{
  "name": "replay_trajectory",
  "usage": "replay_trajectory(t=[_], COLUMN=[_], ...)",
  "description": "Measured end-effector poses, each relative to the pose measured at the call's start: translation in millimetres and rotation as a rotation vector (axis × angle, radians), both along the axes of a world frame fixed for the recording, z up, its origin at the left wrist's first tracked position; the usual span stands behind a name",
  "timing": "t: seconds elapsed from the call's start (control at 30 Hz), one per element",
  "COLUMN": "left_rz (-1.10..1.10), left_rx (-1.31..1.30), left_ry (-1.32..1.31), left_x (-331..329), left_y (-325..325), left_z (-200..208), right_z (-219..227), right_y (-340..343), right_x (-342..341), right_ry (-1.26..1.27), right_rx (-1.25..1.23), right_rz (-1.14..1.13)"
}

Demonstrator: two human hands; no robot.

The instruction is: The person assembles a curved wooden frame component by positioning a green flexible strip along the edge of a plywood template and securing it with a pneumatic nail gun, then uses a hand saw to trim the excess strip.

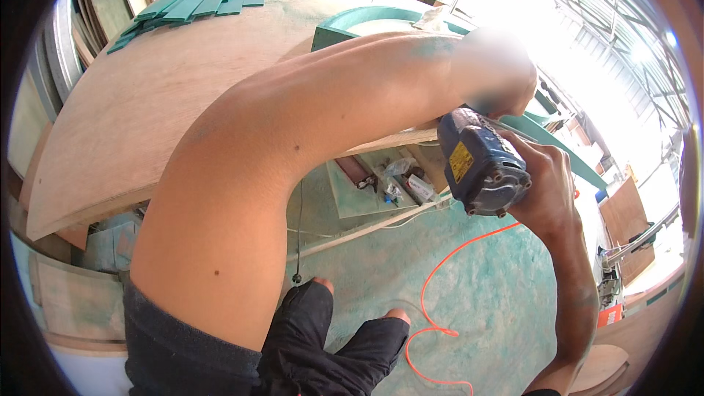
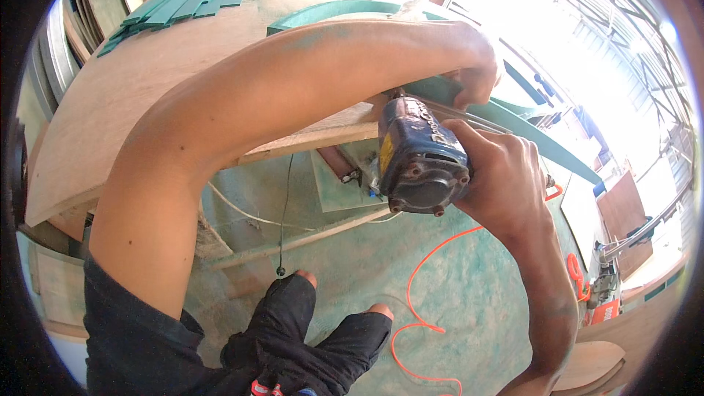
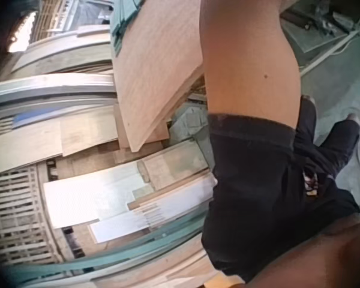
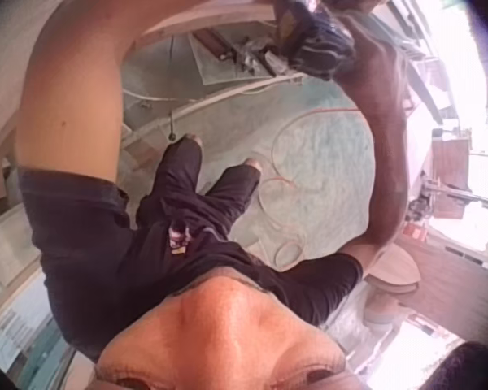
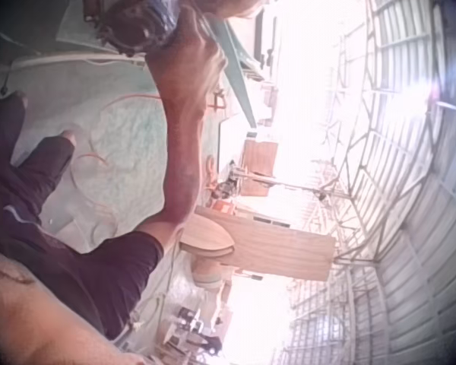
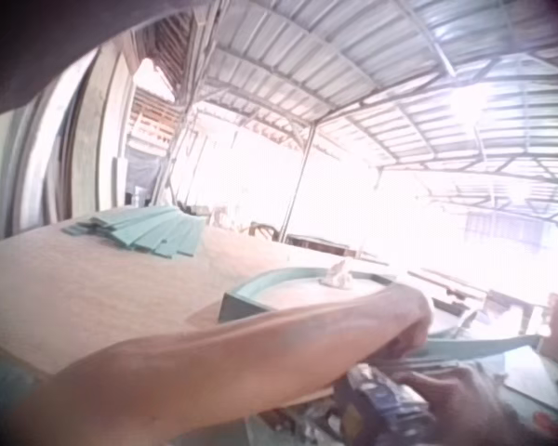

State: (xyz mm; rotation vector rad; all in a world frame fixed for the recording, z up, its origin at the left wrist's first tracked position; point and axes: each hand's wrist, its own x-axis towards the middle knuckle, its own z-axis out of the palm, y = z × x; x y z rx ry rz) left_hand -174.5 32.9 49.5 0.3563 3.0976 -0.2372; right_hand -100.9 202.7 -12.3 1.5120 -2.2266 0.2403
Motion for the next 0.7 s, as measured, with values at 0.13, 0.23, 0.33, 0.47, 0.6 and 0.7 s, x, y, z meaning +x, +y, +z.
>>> replay_trajectory(t=[0.13, 0.23, 0.33, 0.47, 0.6, 0.7], left_rz=[0.031, 0.047, 0.035, -0.040, -0.003, 0.004], left_rx=[-0.011, -0.017, -0.071, -0.114, -0.108, -0.083], left_ry=[-0.008, -0.033, -0.080, -0.084, -0.075, -0.031], left_x=[4.6, 3.8, 8.7, 22.1, 24.8, 25.5], left_y=[-5.1, -2.7, -3.5, -6.3, 1.7, 0.4], left_z=[-1.1, -4.1, 4.8, 12.2, 12.8, 6.7], right_z=[-6.6, -10.1, -3.8, -1.8, -5.5, -5.8], right_y=[-2.7, -1.0, -4.2, -4.6, -0.6, -3.7], right_x=[0.6, -0.4, 8.3, 14.0, 12.7, 13.6], right_ry=[0.037, 0.014, -0.002, 0.008, -0.018, -0.004], right_rx=[-0.030, -0.033, -0.019, -0.018, -0.036, -0.018], right_rz=[-0.004, 0.020, -0.031, -0.051, -0.053, -0.054])
